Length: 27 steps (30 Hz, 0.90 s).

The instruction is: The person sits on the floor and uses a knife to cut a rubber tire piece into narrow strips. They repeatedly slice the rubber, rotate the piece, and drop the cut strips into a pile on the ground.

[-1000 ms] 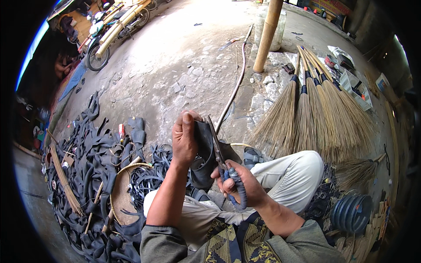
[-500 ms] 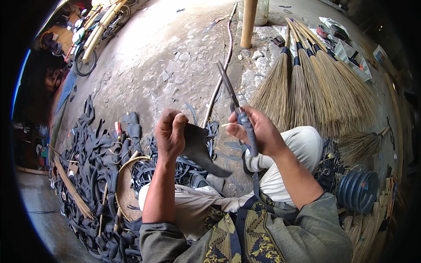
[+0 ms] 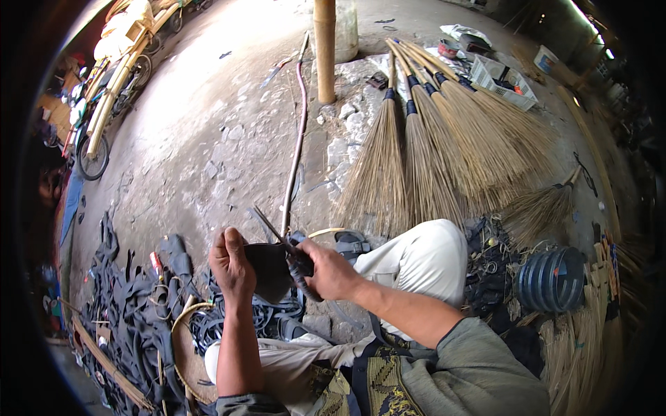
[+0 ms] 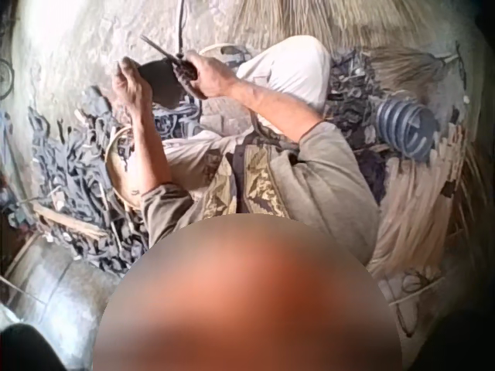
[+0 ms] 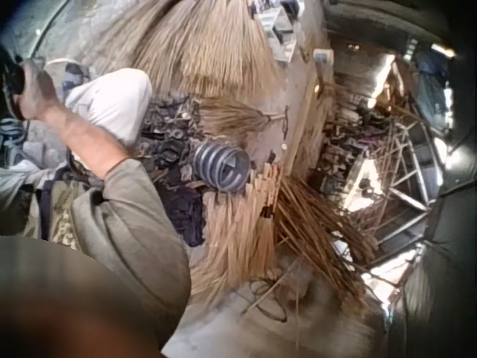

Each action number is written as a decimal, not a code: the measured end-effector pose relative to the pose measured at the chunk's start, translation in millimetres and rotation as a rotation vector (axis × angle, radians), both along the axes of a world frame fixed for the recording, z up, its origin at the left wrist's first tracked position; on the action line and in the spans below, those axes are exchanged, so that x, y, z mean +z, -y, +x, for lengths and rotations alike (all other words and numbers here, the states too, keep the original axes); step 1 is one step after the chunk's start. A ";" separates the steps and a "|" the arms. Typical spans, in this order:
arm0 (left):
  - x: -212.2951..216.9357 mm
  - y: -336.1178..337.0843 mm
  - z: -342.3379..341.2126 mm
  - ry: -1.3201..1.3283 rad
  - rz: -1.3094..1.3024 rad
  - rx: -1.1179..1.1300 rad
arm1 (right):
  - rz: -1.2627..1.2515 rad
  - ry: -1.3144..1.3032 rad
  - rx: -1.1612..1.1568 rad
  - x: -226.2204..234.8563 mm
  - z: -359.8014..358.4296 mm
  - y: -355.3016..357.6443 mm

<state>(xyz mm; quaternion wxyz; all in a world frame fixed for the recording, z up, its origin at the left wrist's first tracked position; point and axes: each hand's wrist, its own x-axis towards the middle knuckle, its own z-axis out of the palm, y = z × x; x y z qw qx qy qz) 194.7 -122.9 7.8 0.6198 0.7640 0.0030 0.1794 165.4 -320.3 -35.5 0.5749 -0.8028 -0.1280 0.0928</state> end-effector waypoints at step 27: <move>5.2 9.1 -25.0 -0.424 -0.819 -0.128 | 0.049 0.276 -0.140 -8.0 2.3 -3.9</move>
